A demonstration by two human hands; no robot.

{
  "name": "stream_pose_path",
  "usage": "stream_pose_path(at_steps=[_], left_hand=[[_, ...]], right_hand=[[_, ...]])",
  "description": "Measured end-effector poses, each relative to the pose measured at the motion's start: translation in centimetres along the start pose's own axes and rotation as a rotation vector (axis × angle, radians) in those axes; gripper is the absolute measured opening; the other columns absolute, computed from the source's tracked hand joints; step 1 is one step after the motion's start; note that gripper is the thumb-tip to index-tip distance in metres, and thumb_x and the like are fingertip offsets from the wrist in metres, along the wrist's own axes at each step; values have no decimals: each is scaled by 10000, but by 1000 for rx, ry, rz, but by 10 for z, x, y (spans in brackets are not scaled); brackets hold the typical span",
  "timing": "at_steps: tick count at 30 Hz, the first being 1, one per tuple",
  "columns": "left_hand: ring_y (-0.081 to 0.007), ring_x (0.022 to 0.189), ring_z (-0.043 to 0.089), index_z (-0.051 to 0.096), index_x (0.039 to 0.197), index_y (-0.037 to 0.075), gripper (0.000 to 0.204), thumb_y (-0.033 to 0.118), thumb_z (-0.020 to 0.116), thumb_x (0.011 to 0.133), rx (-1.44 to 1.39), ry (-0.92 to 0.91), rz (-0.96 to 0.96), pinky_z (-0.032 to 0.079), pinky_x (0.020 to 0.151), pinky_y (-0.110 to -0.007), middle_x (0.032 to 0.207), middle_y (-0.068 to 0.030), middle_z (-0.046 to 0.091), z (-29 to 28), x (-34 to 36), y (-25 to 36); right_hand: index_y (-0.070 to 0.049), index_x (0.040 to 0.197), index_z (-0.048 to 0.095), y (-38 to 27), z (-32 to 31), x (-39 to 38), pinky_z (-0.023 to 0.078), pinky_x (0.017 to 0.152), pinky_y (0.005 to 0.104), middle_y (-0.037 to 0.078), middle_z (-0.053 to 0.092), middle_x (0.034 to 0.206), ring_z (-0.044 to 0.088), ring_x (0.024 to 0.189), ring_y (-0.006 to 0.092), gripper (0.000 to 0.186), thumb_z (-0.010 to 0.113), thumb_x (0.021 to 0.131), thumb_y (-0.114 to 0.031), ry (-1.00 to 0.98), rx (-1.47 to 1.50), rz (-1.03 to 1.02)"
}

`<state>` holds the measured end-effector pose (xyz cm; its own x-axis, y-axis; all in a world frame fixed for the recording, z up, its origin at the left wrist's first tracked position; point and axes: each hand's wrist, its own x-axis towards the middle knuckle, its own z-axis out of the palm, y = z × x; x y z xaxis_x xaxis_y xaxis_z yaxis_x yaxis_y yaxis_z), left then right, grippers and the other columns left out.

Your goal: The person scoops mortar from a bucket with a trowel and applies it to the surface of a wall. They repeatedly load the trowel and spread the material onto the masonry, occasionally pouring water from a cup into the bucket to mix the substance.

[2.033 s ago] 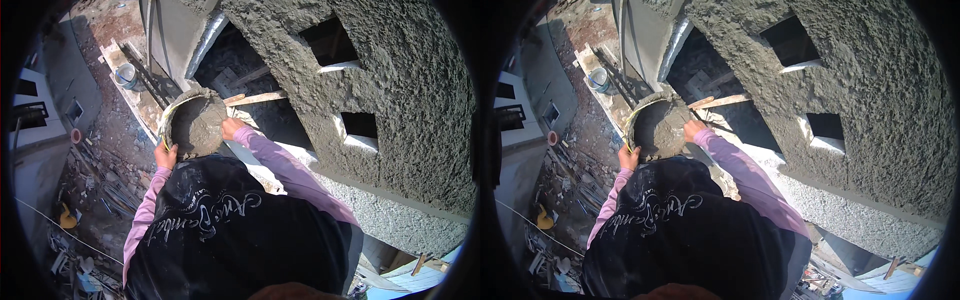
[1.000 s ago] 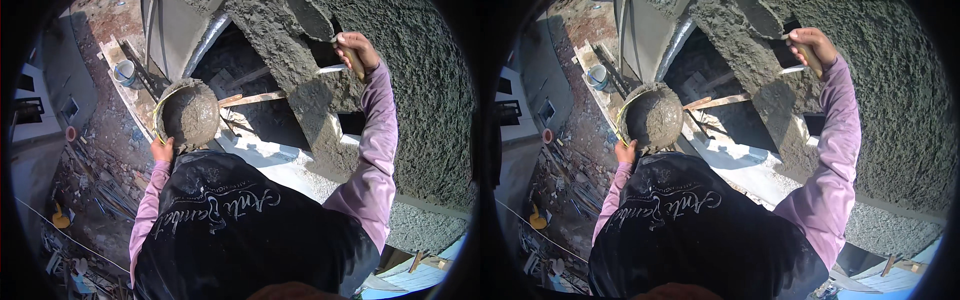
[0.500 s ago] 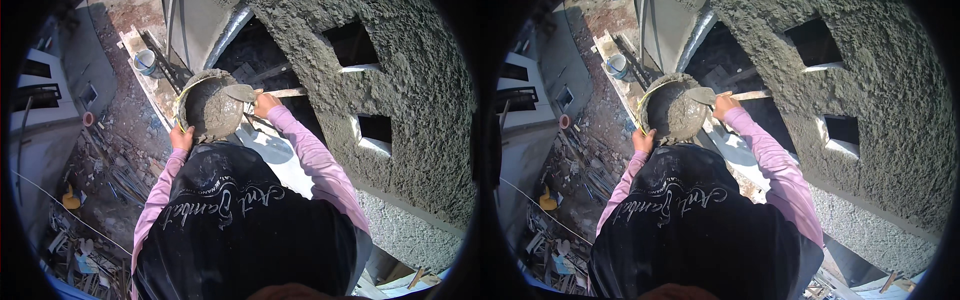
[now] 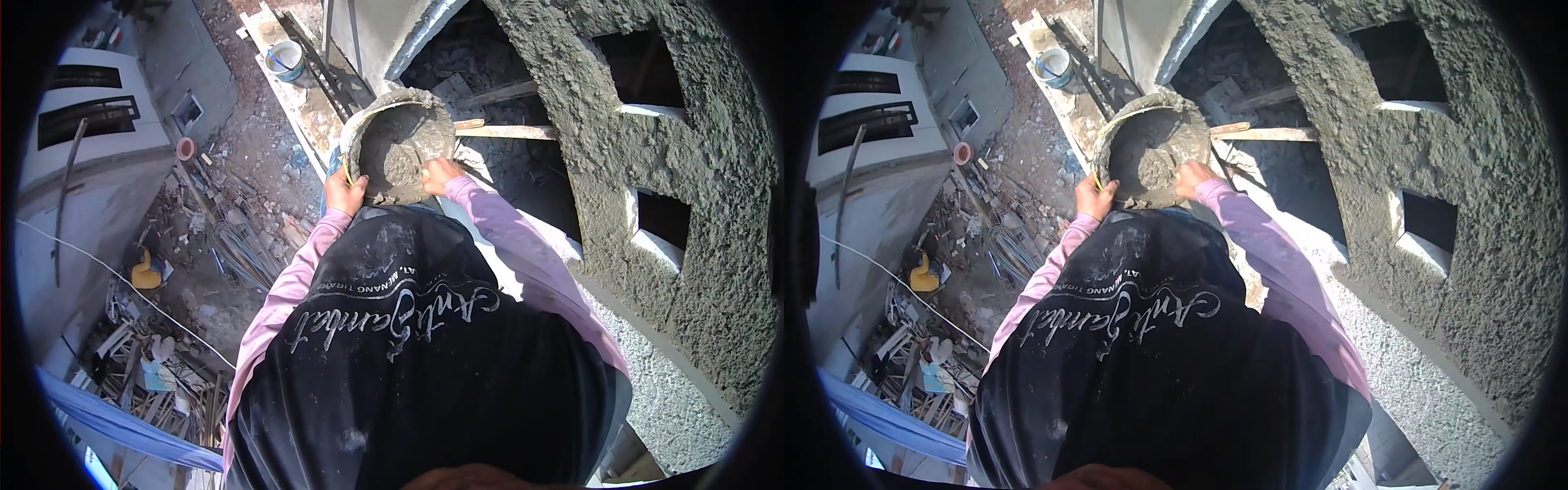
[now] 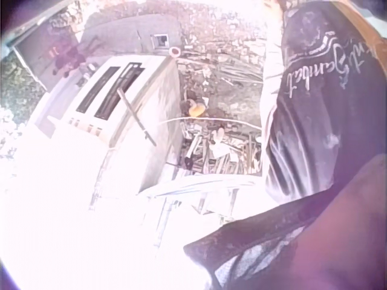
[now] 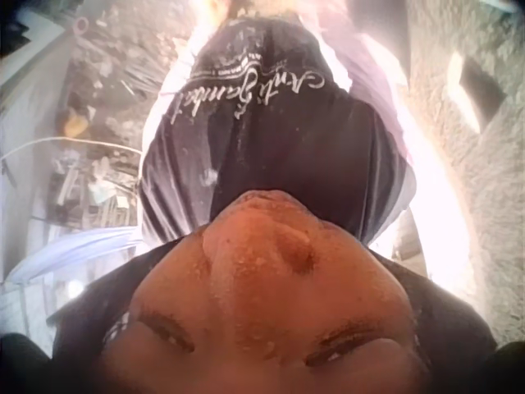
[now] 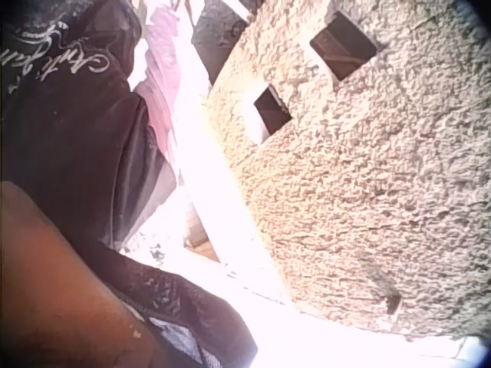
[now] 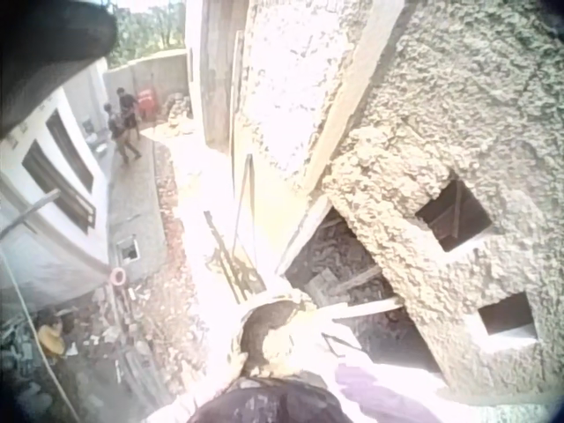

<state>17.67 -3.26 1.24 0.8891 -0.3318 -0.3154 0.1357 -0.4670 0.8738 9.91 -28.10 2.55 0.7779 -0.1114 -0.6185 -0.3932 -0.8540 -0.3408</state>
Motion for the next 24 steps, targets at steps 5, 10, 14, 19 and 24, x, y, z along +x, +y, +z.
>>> stream_pose_path(at_steps=[5, 10, 14, 19, 24], left_hand=[[-83, 703, 582, 671, 948, -14, 180, 56, 687, 783, -116, -8, 11, 489, 667, -270, 807, -25, 687, 7, 7, -16], [-125, 707, 625, 681, 972, 6, 240, 105, 683, 754, -323, -1, -77, 504, 690, -317, 794, -86, 707, 12, 16, -13], [-137, 698, 628, 684, 931, 1, 199, 96, 694, 757, -211, 75, -49, 505, 680, -318, 767, -91, 700, 12, 20, -30], [-99, 706, 606, 668, 937, -26, 168, 17, 670, 775, -285, 106, -62, 498, 664, -275, 813, -53, 698, 3, 19, -22], [-111, 760, 613, 654, 987, -34, 199, -12, 654, 789, -478, 133, -56, 498, 720, -277, 899, -45, 694, 6, 24, -26]], right_hand=[[-10, 948, 675, -8, 33, -10, 502, 823, 457, 254, 662, 902, 629, 902, 430, 288, 627, 777, -238, 140, 367, -134], [-3, 1028, 624, 15, 1, -18, 492, 821, 458, 251, 660, 928, 625, 922, 418, 299, 593, 829, -225, 175, 233, -41], [2, 1025, 627, -2, -79, -46, 491, 843, 454, 251, 655, 955, 625, 947, 412, 324, 656, 788, -217, 207, 188, -24], [10, 880, 614, -49, -233, -89, 494, 702, 438, 186, 573, 830, 603, 781, 387, 216, 664, 765, -165, 484, -20, -351], [-1, 905, 656, -105, -377, -123, 447, 536, 259, 22, 616, 688, 591, 624, 86, 241, 697, 859, -234, 217, 356, -387]])
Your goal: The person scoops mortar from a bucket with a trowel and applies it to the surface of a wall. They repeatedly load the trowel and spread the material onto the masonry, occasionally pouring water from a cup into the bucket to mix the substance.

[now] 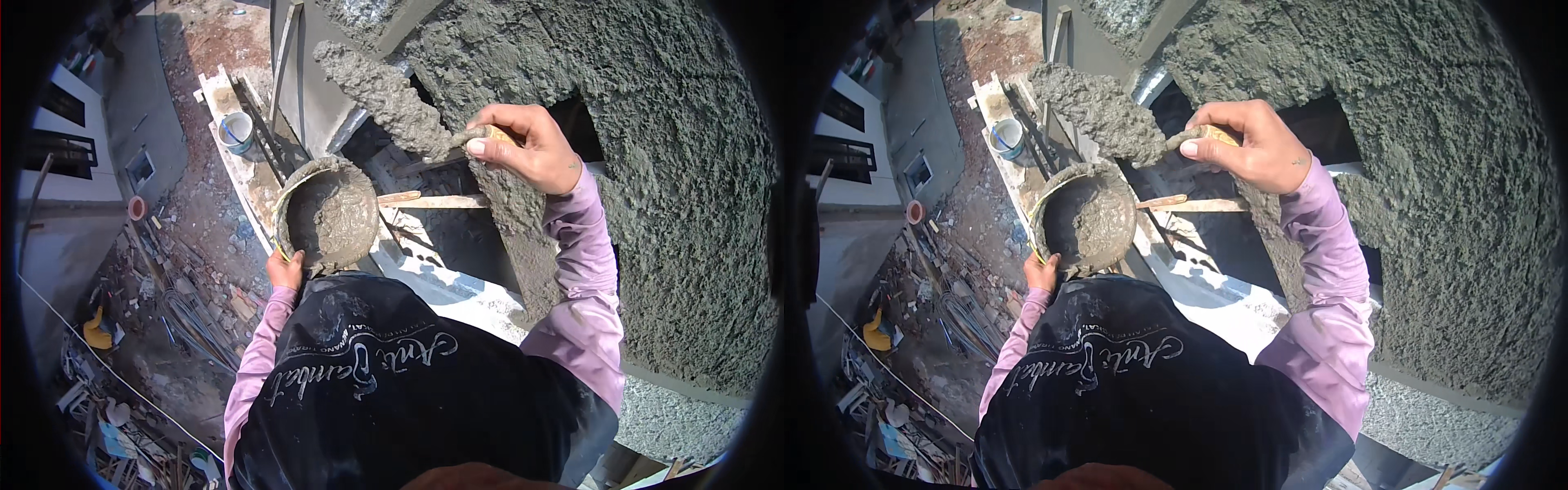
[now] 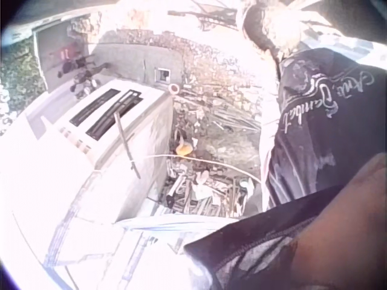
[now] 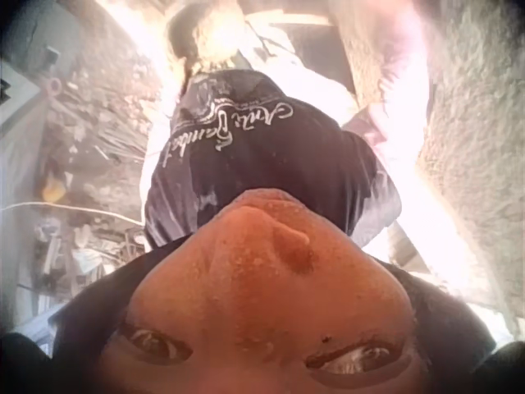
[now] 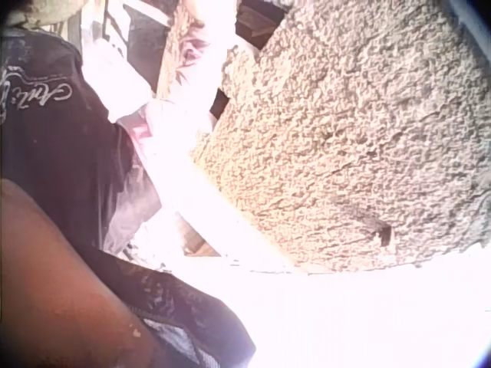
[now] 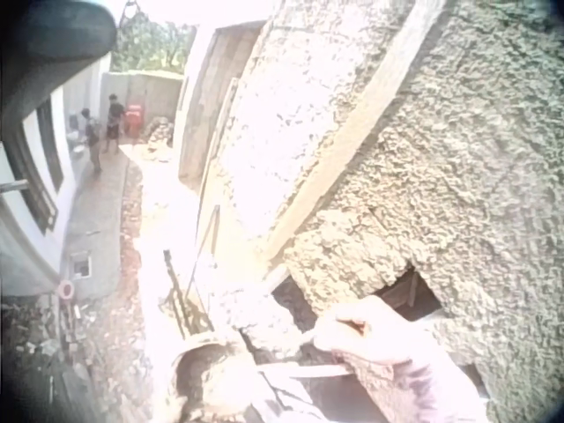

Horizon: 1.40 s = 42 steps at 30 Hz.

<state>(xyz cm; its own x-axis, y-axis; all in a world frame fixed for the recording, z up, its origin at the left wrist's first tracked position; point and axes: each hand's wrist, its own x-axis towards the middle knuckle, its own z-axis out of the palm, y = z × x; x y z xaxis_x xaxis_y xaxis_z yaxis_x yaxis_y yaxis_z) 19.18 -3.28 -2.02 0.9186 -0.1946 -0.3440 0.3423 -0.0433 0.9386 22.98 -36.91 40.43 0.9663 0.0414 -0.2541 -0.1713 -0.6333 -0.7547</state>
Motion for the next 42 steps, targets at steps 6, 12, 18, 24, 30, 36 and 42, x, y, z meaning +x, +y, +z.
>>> stream_pose_path(at_steps=[6, 12, 18, 24, 30, 36, 42], left_hand=[[-123, 733, 625, 663, 958, -31, 198, 30, 668, 769, 276, 23, -36, 507, 712, -301, 836, -77, 704, 5, -2, 29], [-231, 686, 667, 668, 943, -12, 239, 118, 698, 744, 396, 97, -53, 507, 675, -344, 779, -154, 700, 5, -9, 19], [-201, 690, 664, 671, 933, -15, 220, 109, 687, 752, 291, 6, -9, 507, 677, -338, 773, -135, 703, 4, -11, 17], [-142, 719, 647, 675, 942, -12, 197, 73, 675, 764, 357, -98, 4, 510, 694, -317, 808, -93, 716, 10, -9, 33], [-176, 659, 643, 678, 916, 6, 214, 134, 688, 746, 363, -107, 3, 502, 652, -338, 735, -132, 689, 7, -18, 12], [-98, 683, 604, 681, 928, -2, 197, 95, 703, 758, 456, -137, 32, 499, 662, -299, 763, -68, 702, 9, -28, 28], [-208, 677, 656, 677, 935, 25, 230, 150, 697, 742, 571, -111, 18, 505, 681, -343, 732, -136, 681, 8, -28, 20]], right_hand=[[43, 907, 595, 35, -120, 57, 437, 415, 176, 43, 550, 663, 530, 500, 76, 297, 543, 937, -248, -151, 318, 218], [-56, 932, 612, 28, -225, -30, 339, 417, 179, -13, 548, 681, 455, 490, 52, 249, 541, 960, -292, 912, -52, 115], [29, 935, 577, 59, -78, -34, 424, 555, 354, 122, 572, 670, 565, 591, 229, 256, 582, 886, -223, 346, -639, 308], [50, 841, 694, 236, 245, 18, 540, 806, 442, 266, 670, 897, 671, 892, 388, 257, 620, 715, -162, -38, -743, 382], [38, 958, 623, 258, 324, -41, 548, 739, 445, 228, 644, 875, 661, 848, 369, 258, 571, 756, -113, -98, -664, -29], [63, 867, 656, 273, 280, -41, 536, 751, 470, 285, 647, 901, 657, 853, 421, 253, 558, 790, -157, -14, -536, 280], [0, 1013, 682, 266, 366, -31, 493, 862, 447, 253, 664, 953, 634, 950, 405, 332, 625, 804, -252, -131, -129, 233]])
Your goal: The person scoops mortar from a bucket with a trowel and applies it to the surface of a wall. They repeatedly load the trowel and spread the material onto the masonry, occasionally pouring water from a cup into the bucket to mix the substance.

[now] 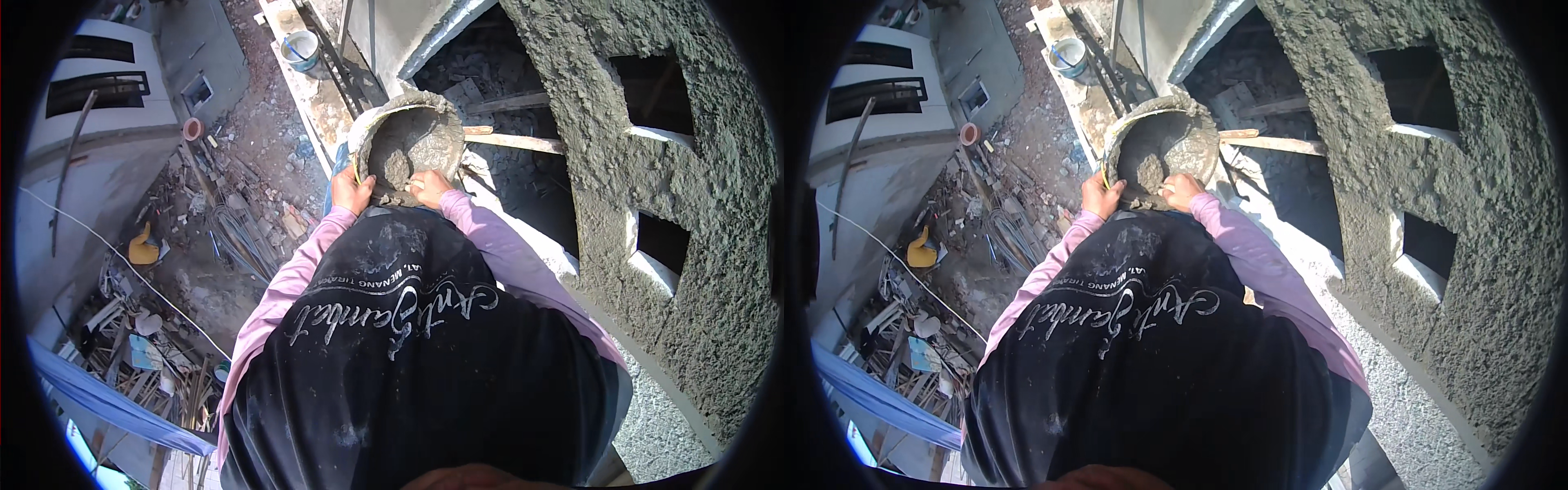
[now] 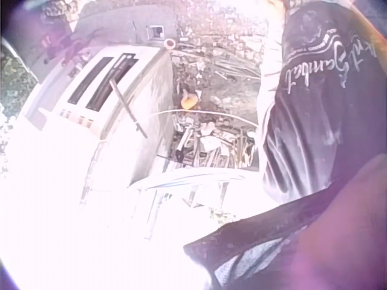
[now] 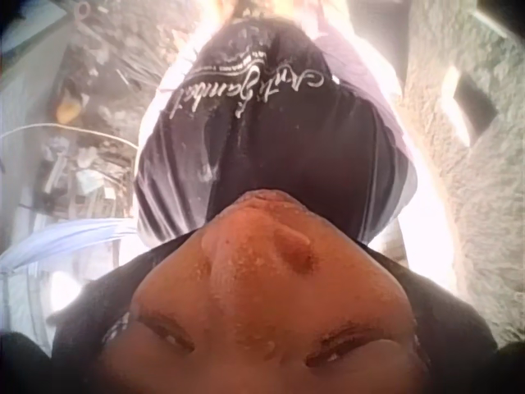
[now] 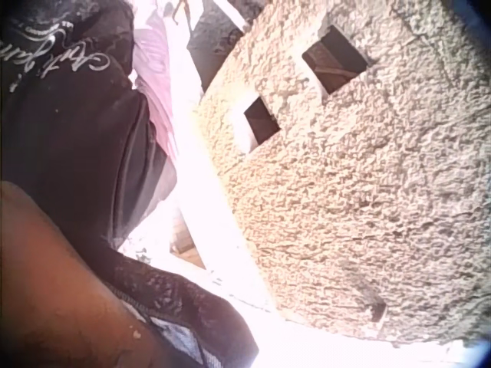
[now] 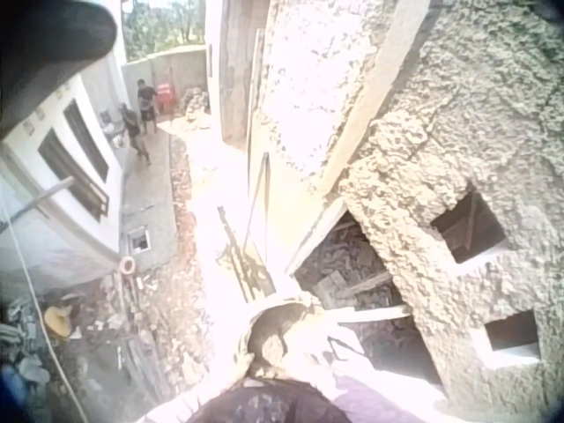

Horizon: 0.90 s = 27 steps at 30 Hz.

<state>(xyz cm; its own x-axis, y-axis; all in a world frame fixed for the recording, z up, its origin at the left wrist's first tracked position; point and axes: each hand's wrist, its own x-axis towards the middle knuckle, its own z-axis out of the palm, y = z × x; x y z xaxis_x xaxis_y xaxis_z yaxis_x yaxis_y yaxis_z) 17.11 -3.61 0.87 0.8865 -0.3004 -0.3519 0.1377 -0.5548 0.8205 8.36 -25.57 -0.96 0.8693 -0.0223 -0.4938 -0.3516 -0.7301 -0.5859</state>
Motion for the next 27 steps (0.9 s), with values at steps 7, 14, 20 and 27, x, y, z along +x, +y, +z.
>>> stream_pose_path(at_steps=[7, 14, 20, 27], left_hand=[[-78, 691, 565, 673, 911, -16, 149, 63, 689, 786, -373, 9, -59, 481, 650, -268, 782, -17, 678, -3, 0, 16], [-117, 722, 613, 662, 926, -36, 163, -2, 687, 769, -369, 75, -45, 504, 685, -291, 825, -73, 699, 8, 13, -15], [-114, 724, 600, 643, 923, -31, 148, -17, 688, 783, -455, 44, 11, 494, 682, -281, 835, -57, 685, 16, 28, -26], [-114, 702, 587, 643, 920, -34, 173, 29, 716, 776, -321, 97, 35, 484, 653, -281, 803, -53, 678, 15, 26, -11]], right_hand=[[-15, 1052, 624, 13, -48, -23, 477, 845, 457, 232, 658, 998, 619, 958, 400, 326, 566, 876, -284, 27, -95, 103], [7, 922, 624, -59, -196, -66, 494, 731, 425, 191, 624, 916, 615, 878, 377, 253, 676, 781, -196, 380, -178, -362], [29, 883, 640, -213, -379, -151, 468, 589, 353, 109, 613, 701, 621, 642, 205, 266, 691, 830, -226, 253, -187, -217], [11, 924, 609, -162, -494, -95, 452, 455, 210, 30, 578, 694, 546, 513, 81, 245, 575, 927, -232, -9, 469, -116]])
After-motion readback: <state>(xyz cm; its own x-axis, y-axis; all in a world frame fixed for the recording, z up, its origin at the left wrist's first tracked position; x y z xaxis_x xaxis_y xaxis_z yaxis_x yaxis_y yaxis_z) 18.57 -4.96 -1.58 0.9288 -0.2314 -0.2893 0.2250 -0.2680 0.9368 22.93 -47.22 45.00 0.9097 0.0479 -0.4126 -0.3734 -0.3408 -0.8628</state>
